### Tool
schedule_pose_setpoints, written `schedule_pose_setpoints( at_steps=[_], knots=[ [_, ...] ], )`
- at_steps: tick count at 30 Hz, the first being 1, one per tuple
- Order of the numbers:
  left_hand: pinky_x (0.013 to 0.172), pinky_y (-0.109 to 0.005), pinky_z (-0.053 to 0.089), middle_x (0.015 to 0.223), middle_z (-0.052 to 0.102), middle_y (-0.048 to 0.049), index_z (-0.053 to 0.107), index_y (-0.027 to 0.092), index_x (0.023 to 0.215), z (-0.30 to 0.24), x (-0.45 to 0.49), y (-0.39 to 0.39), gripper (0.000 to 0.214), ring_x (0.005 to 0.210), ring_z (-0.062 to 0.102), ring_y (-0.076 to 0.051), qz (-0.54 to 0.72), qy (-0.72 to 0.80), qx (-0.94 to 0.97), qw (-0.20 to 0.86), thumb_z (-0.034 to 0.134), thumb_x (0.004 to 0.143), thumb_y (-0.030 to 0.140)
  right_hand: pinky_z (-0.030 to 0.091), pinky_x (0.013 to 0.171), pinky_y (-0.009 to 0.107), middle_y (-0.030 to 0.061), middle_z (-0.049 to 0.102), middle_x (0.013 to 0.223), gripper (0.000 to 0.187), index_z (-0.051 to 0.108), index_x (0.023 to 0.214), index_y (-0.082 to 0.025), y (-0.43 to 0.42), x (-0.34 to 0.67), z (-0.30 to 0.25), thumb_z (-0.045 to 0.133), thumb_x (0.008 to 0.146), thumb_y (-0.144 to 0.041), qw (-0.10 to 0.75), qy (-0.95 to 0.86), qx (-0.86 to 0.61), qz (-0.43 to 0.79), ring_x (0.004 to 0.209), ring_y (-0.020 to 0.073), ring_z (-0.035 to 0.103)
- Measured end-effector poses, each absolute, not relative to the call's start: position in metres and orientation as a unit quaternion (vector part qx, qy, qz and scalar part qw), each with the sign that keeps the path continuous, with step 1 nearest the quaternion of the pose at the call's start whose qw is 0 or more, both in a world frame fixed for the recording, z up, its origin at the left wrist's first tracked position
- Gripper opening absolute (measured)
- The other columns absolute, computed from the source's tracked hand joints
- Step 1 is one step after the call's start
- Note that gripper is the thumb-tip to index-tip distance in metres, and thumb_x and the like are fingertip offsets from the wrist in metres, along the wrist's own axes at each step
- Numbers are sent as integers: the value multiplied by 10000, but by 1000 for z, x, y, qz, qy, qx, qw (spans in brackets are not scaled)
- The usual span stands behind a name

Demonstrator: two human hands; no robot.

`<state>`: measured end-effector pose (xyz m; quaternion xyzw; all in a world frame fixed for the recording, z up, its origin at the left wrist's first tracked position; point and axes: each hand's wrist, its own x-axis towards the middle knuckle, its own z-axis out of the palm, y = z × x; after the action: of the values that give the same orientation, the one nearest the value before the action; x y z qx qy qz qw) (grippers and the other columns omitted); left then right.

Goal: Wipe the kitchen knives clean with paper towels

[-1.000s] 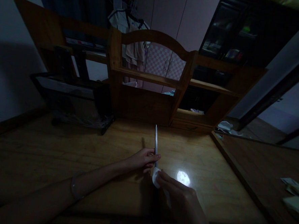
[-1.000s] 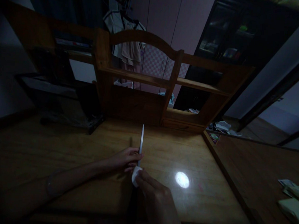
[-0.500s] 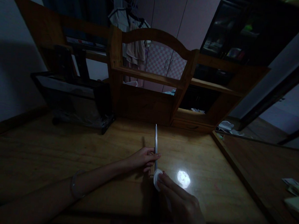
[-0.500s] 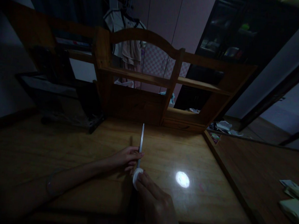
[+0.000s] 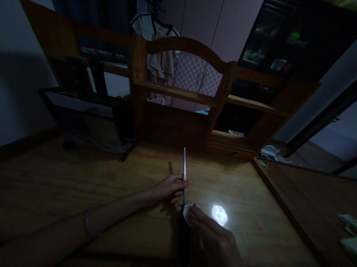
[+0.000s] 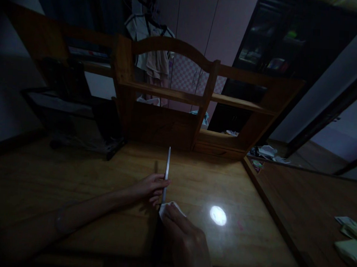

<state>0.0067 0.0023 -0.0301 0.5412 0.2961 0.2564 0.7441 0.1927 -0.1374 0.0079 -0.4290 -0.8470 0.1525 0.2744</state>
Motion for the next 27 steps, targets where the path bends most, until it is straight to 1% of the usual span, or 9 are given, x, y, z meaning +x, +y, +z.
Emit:
schedule_pose_setpoints(
  at_steps=[5, 8, 11, 14, 16, 19, 23, 25, 27],
  knots=[
    [394, -210, 442, 483, 383, 116, 427, 203, 834, -31, 7, 2, 405, 317, 365, -55, 273, 298, 537, 740, 596, 796, 569, 461, 1011, 327, 80, 473, 1400, 578, 453, 1386, -215, -152, 201, -2, 524, 838, -46, 261, -868, -394, 155, 1260, 232, 471],
    [403, -218, 455, 493, 389, 115, 440, 197, 852, -30, 6, 1, 399, 319, 369, -54, 273, 296, 535, 743, 598, 800, 560, 473, 998, 312, 83, 484, 1389, 625, 438, 1396, -225, -163, 205, 0, 603, 813, -70, 247, -877, -387, 145, 1242, 244, 489],
    [398, -218, 449, 492, 388, 114, 441, 195, 845, -30, 6, 1, 390, 318, 370, -56, 274, 292, 536, 743, 600, 804, 548, 469, 1005, 315, 86, 473, 1397, 647, 435, 1395, -221, -165, 202, 10, 610, 796, -51, 258, -877, -388, 118, 1247, 244, 484],
    [392, -204, 425, 489, 390, 110, 436, 198, 843, -30, 6, 2, 364, 323, 371, -57, 272, 297, 535, 742, 592, 821, 526, 453, 1022, 343, 133, 474, 1388, 609, 465, 1367, -131, -158, 189, 19, 583, 778, -34, 255, -889, -373, 71, 1275, 265, 448],
    [384, -197, 413, 487, 387, 111, 430, 201, 843, -30, 6, 2, 355, 323, 370, -58, 272, 296, 533, 744, 600, 821, 512, 470, 1002, 354, 176, 509, 1346, 549, 525, 1301, -65, -151, 180, 20, 574, 756, -28, 250, -897, -363, 32, 1258, 287, 467],
    [373, -204, 423, 485, 387, 114, 419, 206, 835, -33, 7, 3, 363, 313, 366, -59, 275, 290, 530, 748, 599, 817, 521, 494, 972, 346, 202, 551, 1295, 485, 579, 1224, -33, -147, 173, 12, 578, 740, -33, 250, -900, -357, 14, 1222, 298, 506],
    [391, -223, 454, 482, 389, 115, 429, 200, 843, -37, 7, 4, 373, 310, 370, -59, 276, 290, 530, 747, 586, 817, 538, 489, 974, 311, 178, 548, 1313, 502, 542, 1272, -76, -155, 180, -2, 580, 771, -50, 274, -897, -343, 52, 1211, 273, 526],
    [399, -222, 460, 483, 389, 113, 435, 198, 842, -38, 7, 4, 366, 318, 381, -60, 275, 291, 531, 747, 587, 820, 530, 491, 967, 283, 156, 537, 1333, 494, 524, 1299, -132, -161, 186, -7, 582, 811, -72, 273, -896, -337, 95, 1197, 252, 546],
    [392, -218, 455, 487, 397, 108, 432, 198, 832, -37, 7, 3, 361, 319, 384, -60, 278, 287, 532, 747, 581, 825, 527, 506, 944, 266, 128, 561, 1322, 450, 533, 1290, -202, -166, 191, -10, 575, 850, -114, 290, -880, -352, 129, 1160, 234, 584]
  ],
)
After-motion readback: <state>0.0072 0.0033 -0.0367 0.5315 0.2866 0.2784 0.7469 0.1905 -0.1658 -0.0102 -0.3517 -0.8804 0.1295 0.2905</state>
